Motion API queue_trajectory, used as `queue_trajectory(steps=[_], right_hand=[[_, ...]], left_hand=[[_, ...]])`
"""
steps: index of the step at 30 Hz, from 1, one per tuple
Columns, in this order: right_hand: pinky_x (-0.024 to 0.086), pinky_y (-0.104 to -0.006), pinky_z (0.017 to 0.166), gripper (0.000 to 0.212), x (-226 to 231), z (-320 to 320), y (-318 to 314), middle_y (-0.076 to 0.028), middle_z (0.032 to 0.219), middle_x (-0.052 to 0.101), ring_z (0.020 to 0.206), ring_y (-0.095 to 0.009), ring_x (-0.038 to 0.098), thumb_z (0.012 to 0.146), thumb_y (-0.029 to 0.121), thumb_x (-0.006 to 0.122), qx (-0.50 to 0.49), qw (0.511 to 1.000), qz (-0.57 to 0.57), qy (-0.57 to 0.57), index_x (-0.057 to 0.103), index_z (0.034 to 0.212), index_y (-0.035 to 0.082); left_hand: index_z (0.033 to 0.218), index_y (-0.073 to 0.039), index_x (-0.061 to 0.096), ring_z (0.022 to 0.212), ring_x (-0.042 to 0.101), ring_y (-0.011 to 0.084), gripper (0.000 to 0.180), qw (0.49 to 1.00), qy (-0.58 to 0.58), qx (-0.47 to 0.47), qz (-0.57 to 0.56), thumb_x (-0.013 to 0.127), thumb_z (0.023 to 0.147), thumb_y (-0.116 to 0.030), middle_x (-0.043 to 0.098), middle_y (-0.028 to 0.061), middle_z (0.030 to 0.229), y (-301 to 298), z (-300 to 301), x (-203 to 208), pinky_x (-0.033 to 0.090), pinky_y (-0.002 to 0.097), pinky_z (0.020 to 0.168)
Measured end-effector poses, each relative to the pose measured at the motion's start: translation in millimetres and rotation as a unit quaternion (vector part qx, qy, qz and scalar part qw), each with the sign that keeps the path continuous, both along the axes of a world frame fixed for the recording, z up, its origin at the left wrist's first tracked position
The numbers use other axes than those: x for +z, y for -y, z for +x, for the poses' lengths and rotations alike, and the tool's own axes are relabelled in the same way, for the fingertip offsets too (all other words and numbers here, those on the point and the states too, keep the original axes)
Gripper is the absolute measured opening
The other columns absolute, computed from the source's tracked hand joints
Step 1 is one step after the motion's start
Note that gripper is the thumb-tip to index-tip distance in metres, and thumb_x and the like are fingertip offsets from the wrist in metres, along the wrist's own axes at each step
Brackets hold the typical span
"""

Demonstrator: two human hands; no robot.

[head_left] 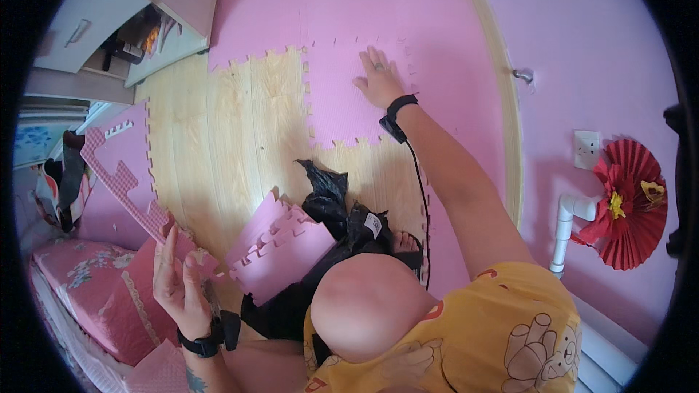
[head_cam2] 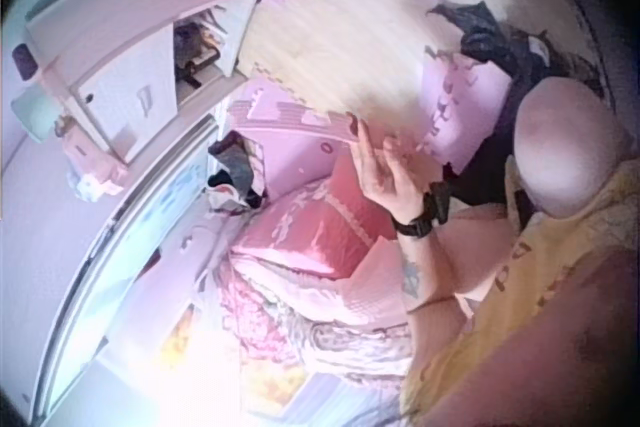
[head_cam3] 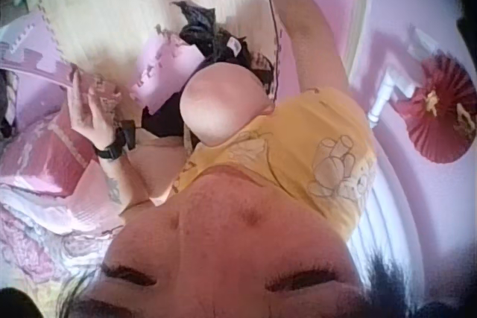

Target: The person sits on the floor and assembles pink interlocking foam mats by connecting their edges. They handle the mats one at a time, aligning and pressing the puzzle-style edges together to form a continuous floor surface.

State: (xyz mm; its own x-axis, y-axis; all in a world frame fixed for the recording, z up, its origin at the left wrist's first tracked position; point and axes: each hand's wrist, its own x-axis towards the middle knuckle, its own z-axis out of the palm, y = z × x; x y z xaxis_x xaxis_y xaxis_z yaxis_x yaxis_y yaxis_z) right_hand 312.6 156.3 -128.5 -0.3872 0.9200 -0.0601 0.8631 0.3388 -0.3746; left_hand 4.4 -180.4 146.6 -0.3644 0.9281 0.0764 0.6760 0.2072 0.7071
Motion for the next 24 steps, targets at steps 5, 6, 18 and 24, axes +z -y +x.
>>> queue_trajectory(steps=[5,6,18,24], right_hand=[[0.01,-0.0551,0.12,0.075,-43,-8,-3,-0.013,0.164,0.013,0.151,-0.033,0.011,0.097,0.05,0.049,-0.028,0.999,0.014,0.043,0.022,0.156,0.011],[0.009,-0.0546,0.121,0.076,-43,-12,-7,-0.012,0.164,0.012,0.151,-0.032,0.01,0.097,0.052,0.048,-0.035,0.998,0.038,0.047,0.021,0.156,0.011],[0.008,-0.0538,0.121,0.082,-32,-12,-38,-0.009,0.165,0.012,0.152,-0.03,0.008,0.096,0.06,0.044,-0.042,0.991,-0.028,0.121,0.018,0.157,0.011],[0.01,-0.0548,0.121,0.082,-29,-9,-45,-0.009,0.165,0.014,0.152,-0.029,0.012,0.096,0.061,0.042,-0.038,0.988,-0.013,0.152,0.019,0.157,0.01]], left_hand=[[0.136,0.006,0.054,0.134,0.045,0.0271,0.043,0.998,0.047,0.027,-0.024,0.054,0.093,0.001,0.054,0.0188,0.141,5,-3,-14,0.031,0.0394,0.113],[0.135,0.006,0.054,0.135,0.045,0.0274,0.043,0.998,0.035,0.031,-0.03,0.054,0.092,0.002,0.054,0.0188,0.141,4,-3,-16,0.031,0.0396,0.114],[0.135,0.005,0.055,0.133,0.048,0.0285,0.044,0.996,0.028,0.028,-0.081,0.054,0.092,0.003,0.053,0.0196,0.141,-6,-6,-30,0.033,0.0377,0.111],[0.135,0.004,0.055,0.134,0.047,0.0292,0.042,0.987,0.104,0.071,-0.103,0.054,0.093,0.001,0.052,0.0212,0.142,-4,-6,-32,0.034,0.0379,0.11]])
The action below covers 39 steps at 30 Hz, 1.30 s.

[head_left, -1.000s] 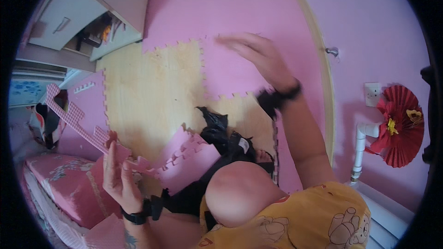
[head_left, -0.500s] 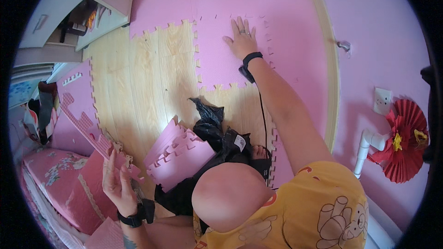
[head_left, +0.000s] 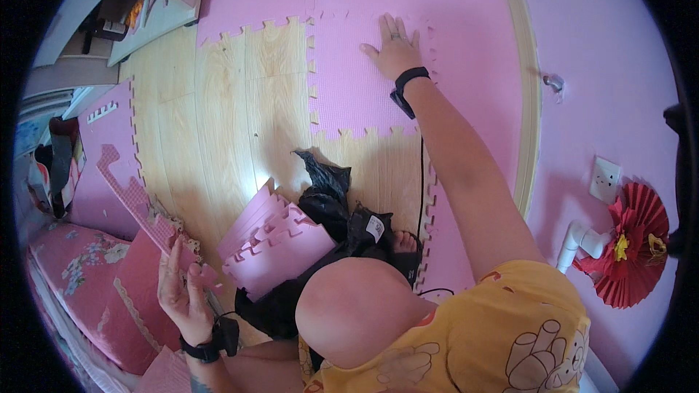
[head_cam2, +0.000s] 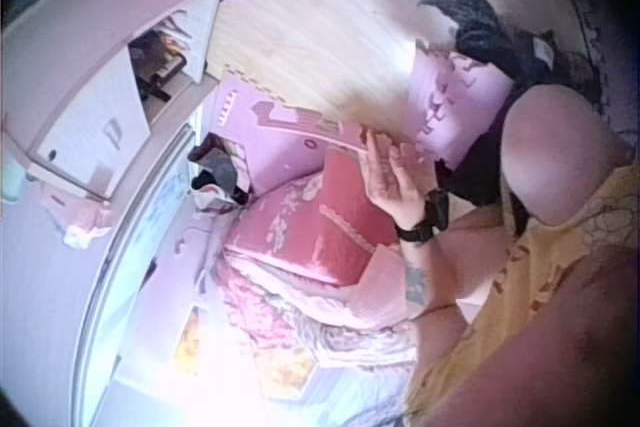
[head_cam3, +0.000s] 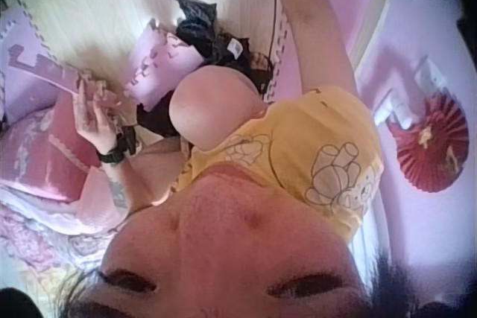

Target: The person sits on the floor and assembles pink interlocking foam mats by connecting their edges. They handle the mats one at a time, aligning and pressing the puzzle-style edges together to form a continuous floor surface.

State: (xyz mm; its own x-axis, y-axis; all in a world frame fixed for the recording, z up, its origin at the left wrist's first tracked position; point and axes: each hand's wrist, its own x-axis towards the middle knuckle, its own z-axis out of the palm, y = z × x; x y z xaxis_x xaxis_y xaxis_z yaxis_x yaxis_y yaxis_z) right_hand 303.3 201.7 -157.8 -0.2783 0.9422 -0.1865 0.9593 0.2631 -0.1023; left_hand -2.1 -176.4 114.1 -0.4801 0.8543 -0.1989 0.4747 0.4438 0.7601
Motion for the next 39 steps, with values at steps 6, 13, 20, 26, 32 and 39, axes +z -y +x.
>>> queue_trajectory(steps=[6,13,20,26,32,39], right_hand=[[0.01,-0.0543,0.121,0.076,-9,-12,-6,-0.005,0.165,0.014,0.151,-0.028,0.013,0.099,0.056,0.039,0.03,0.999,0.012,-0.021,0.018,0.157,0.012],[0.011,-0.0521,0.122,0.069,5,-37,-15,-0.003,0.166,0.01,0.152,-0.028,0.01,0.102,0.049,0.036,0.026,0.996,-0.08,0.038,0.015,0.158,0.014],[0.009,-0.0519,0.122,0.076,8,-73,-14,-0.003,0.166,0.006,0.152,-0.027,0.006,0.1,0.056,0.035,0.075,0.995,-0.068,0.01,0.011,0.158,0.014],[0.009,-0.0514,0.122,0.075,7,-103,-5,-0.002,0.166,0.007,0.153,-0.026,0.005,0.1,0.055,0.036,0.13,0.989,-0.073,-0.002,0.011,0.158,0.014],[0.006,-0.0539,0.122,0.079,-7,-83,-24,-0.015,0.164,0.011,0.151,-0.032,0.011,0.099,0.057,0.036,0.135,0.966,-0.128,-0.181,0.012,0.157,0.009],[0.009,-0.0551,0.12,0.091,-22,47,-18,-0.019,0.163,0.011,0.15,-0.038,0.011,0.095,0.063,0.042,-0.086,0.995,0.029,-0.033,0.014,0.156,0.002]], left_hand=[[0.135,0.003,0.056,0.134,0.047,0.0291,0.041,0.996,-0.077,-0.041,-0.009,0.054,0.094,0.0,0.052,0.0207,0.142,4,1,1,0.037,0.0378,0.109],[0.135,0.003,0.057,0.133,0.048,0.0304,0.041,0.999,-0.046,-0.028,-0.003,0.053,0.093,0.0,0.054,0.0209,0.14,6,1,5,0.037,0.0381,0.109],[0.134,0.003,0.057,0.131,0.05,0.0305,0.041,0.998,-0.051,-0.029,-0.009,0.052,0.094,0.001,0.054,0.0205,0.139,5,0,8,0.038,0.0377,0.108],[0.133,0.004,0.057,0.131,0.05,0.0294,0.04,1.0,-0.018,-0.007,-0.003,0.052,0.094,0.001,0.054,0.0204,0.139,2,7,10,0.039,0.0365,0.107],[0.134,0.005,0.056,0.13,0.051,0.0283,0.041,0.997,-0.064,-0.043,0.006,0.053,0.094,0.002,0.053,0.0199,0.139,5,3,14,0.04,0.036,0.106],[0.135,0.005,0.055,0.13,0.05,0.0258,0.042,1.0,0.0,-0.013,0.012,0.054,0.094,0.002,0.055,0.0184,0.137,10,3,2,0.04,0.0351,0.106]])
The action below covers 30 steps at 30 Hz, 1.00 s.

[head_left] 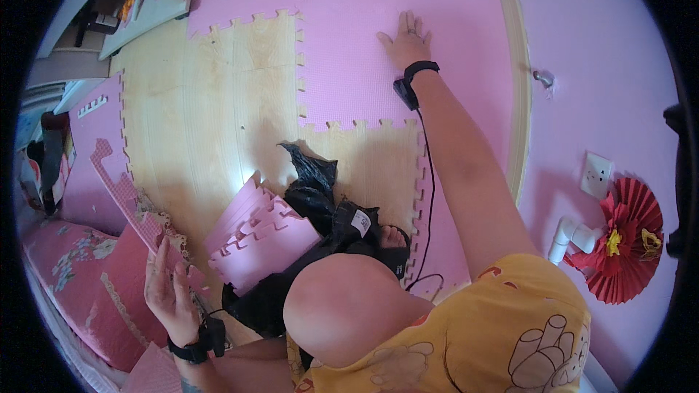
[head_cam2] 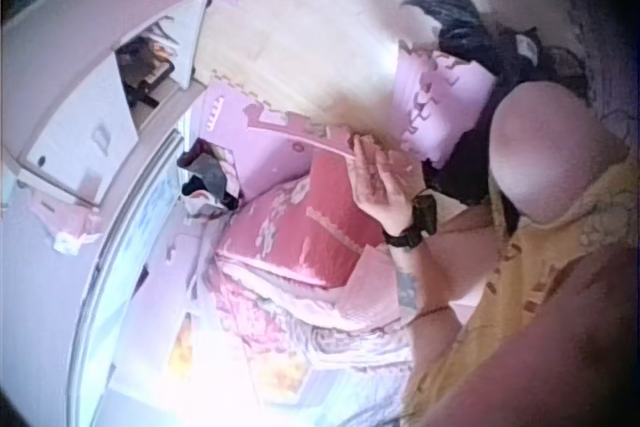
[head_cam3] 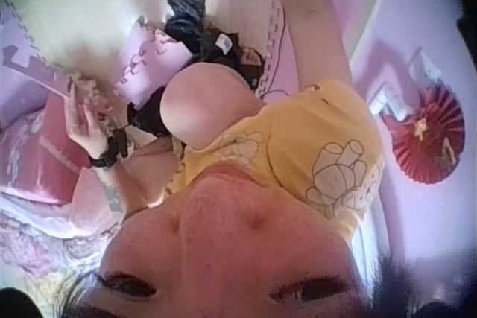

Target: The person sits on the floor and assembles pink interlocking foam mats by connecting their edges. They handle the mats one at a time, aligning and pressing the puzzle-style edges together to form a continuous floor surface.

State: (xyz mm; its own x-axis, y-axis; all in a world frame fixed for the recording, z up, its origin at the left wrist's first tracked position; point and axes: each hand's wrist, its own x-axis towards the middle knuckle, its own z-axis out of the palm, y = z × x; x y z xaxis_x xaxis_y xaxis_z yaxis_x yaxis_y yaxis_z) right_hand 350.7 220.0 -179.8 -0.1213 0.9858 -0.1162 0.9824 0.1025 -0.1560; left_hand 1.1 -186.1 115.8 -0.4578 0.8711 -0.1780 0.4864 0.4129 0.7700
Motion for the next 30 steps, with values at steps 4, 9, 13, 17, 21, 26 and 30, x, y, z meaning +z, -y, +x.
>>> queue_trajectory(steps=[4,9,13,17,21,26,30], right_hand=[[0.01,-0.0546,0.121,0.092,-4,17,-7,-0.018,0.164,0.009,0.15,-0.038,0.01,0.094,0.064,0.042,0.031,0.998,-0.05,0.003,0.014,0.156,0.002],[0.009,-0.0546,0.121,0.092,-21,25,-11,-0.017,0.164,0.008,0.151,-0.038,0.009,0.095,0.062,0.043,0.008,0.999,-0.036,0.009,0.011,0.156,0.002],[0.008,-0.0556,0.12,0.091,-21,39,10,-0.017,0.164,0.007,0.151,-0.038,0.006,0.095,0.061,0.043,0.035,0.998,-0.029,-0.036,0.009,0.157,0.002],[0.007,-0.057,0.12,0.092,-10,43,61,-0.016,0.165,0.006,0.151,-0.037,0.004,0.095,0.061,0.045,0.038,0.998,-0.042,-0.024,0.009,0.157,0.003],[0.008,-0.0576,0.119,0.092,-13,44,89,-0.017,0.165,0.006,0.151,-0.037,0.005,0.095,0.063,0.044,0.036,0.999,-0.007,-0.024,0.011,0.157,0.003],[0.008,-0.0576,0.119,0.092,-11,55,106,-0.016,0.165,0.007,0.151,-0.037,0.007,0.095,0.062,0.044,0.029,0.999,-0.017,-0.021,0.011,0.157,0.003],[0.006,-0.0571,0.12,0.092,4,54,124,-0.015,0.165,0.006,0.152,-0.035,0.007,0.095,0.063,0.042,0.028,0.999,-0.038,0.005,0.009,0.157,0.003]], left_hand=[[0.135,0.005,0.055,0.129,0.051,0.0253,0.041,0.998,-0.036,-0.052,-0.007,0.053,0.094,0.002,0.055,0.0175,0.137,-8,5,-2,0.04,0.0349,0.106],[0.132,0.005,0.057,0.127,0.053,0.0259,0.039,1.0,-0.019,0.004,-0.021,0.054,0.094,0.0,0.055,0.0177,0.138,-11,6,2,0.041,0.0354,0.106],[0.132,0.005,0.058,0.128,0.052,0.0262,0.038,0.996,-0.068,-0.053,-0.027,0.055,0.095,-0.002,0.056,0.018,0.137,-4,-1,0,0.04,0.0368,0.106],[0.133,0.005,0.057,0.13,0.051,0.0261,0.038,0.999,0.03,0.018,-0.011,0.055,0.095,-0.001,0.056,0.0183,0.137,-1,-6,-3,0.039,0.0371,0.107],[0.134,0.004,0.057,0.131,0.049,0.0259,0.038,0.999,-0.016,-0.028,-0.005,0.055,0.096,-0.002,0.054,0.0185,0.14,-2,-4,-1,0.038,0.0372,0.108],[0.135,0.002,0.057,0.133,0.047,0.0246,0.039,0.996,-0.051,-0.076,0.004,0.056,0.097,-0.004,0.054,0.0173,0.141,-5,-3,2,0.041,0.0338,0.105],[0.135,0.002,0.057,0.132,0.048,0.0247,0.04,0.998,0.002,-0.061,0.01,0.056,0.095,-0.002,0.054,0.0175,0.141,-6,-6,1,0.039,0.034,0.106]])
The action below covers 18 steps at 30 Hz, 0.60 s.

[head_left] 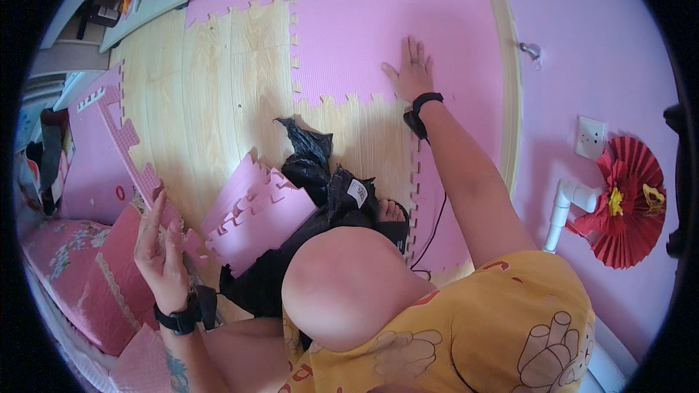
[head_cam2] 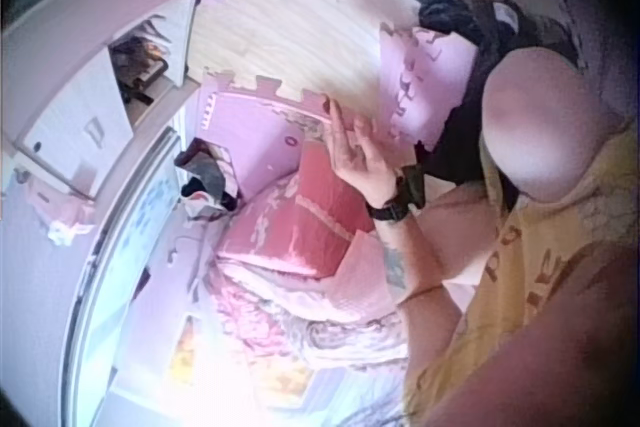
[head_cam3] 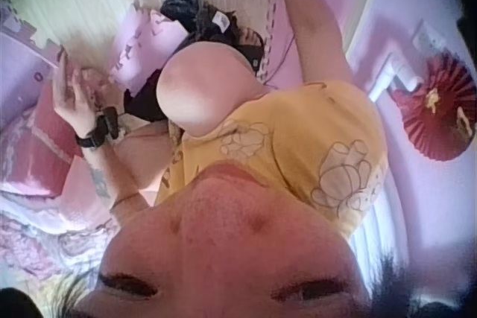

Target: The person sits on the floor and assembles pink interlocking foam mats by connecting their edges. They handle the mats one at a time, aligning and pressing the puzzle-style edges together to form a continuous floor surface.

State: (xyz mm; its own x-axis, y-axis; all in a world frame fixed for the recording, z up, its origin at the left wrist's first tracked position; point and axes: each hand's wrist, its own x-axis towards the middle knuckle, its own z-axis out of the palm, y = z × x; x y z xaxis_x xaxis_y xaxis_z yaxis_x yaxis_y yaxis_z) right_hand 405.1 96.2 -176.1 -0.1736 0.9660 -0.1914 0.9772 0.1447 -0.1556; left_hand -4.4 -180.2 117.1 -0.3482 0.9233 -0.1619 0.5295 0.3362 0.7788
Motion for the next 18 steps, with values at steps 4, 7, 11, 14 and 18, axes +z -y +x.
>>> queue_trajectory(steps=[4,7,11,14,18], right_hand=[[0.006,-0.0558,0.12,0.092,6,-3,-35,-0.013,0.165,0.006,0.152,-0.033,0.005,0.095,0.064,0.04,0.0,0.997,-0.049,0.064,0.007,0.158,0.006],[0.006,-0.0556,0.121,0.091,-1,0,-67,-0.011,0.166,0.006,0.152,-0.033,0.005,0.095,0.063,0.041,-0.022,0.997,-0.044,0.065,0.006,0.158,0.008],[0.008,-0.0563,0.12,0.086,-9,7,-36,-0.011,0.166,0.006,0.152,-0.035,0.006,0.097,0.06,0.041,-0.004,1.0,-0.008,0.025,0.007,0.158,0.01],[0.009,-0.0577,0.12,0.083,-6,8,40,-0.012,0.165,0.007,0.151,-0.037,0.007,0.098,0.054,0.045,0.068,0.997,0.028,0.04,0.008,0.158,0.011],[0.009,-0.0602,0.118,0.076,33,1,101,-0.013,0.165,0.012,0.151,-0.037,0.01,0.099,0.05,0.047,0.137,0.99,-0.033,0.004,0.019,0.157,0.011]], left_hand=[[0.135,0.003,0.056,0.132,0.048,0.0245,0.041,1.0,-0.005,-0.017,0.008,0.056,0.094,0.0,0.055,0.016,0.14,4,2,1,0.037,0.0345,0.109],[0.135,0.004,0.056,0.132,0.049,0.024,0.041,1.0,0.001,-0.009,0.002,0.056,0.094,0.0,0.055,0.0154,0.14,9,3,5,0.036,0.0344,0.109],[0.132,0.005,0.057,0.131,0.05,0.0232,0.04,1.0,-0.004,0.007,0.009,0.054,0.093,0.001,0.058,0.0166,0.136,15,-4,9,0.034,0.0344,0.111],[0.132,0.005,0.057,0.131,0.05,0.0238,0.04,0.998,0.061,0.015,0.025,0.053,0.093,0.001,0.058,0.016,0.136,14,-14,9,0.034,0.0345,0.111],[0.138,0.002,0.053,0.122,0.058,0.0217,0.044,0.987,0.152,0.045,-0.028,0.048,0.096,-0.003,0.057,0.0164,0.137,5,-12,2,0.046,0.0321,0.099]])
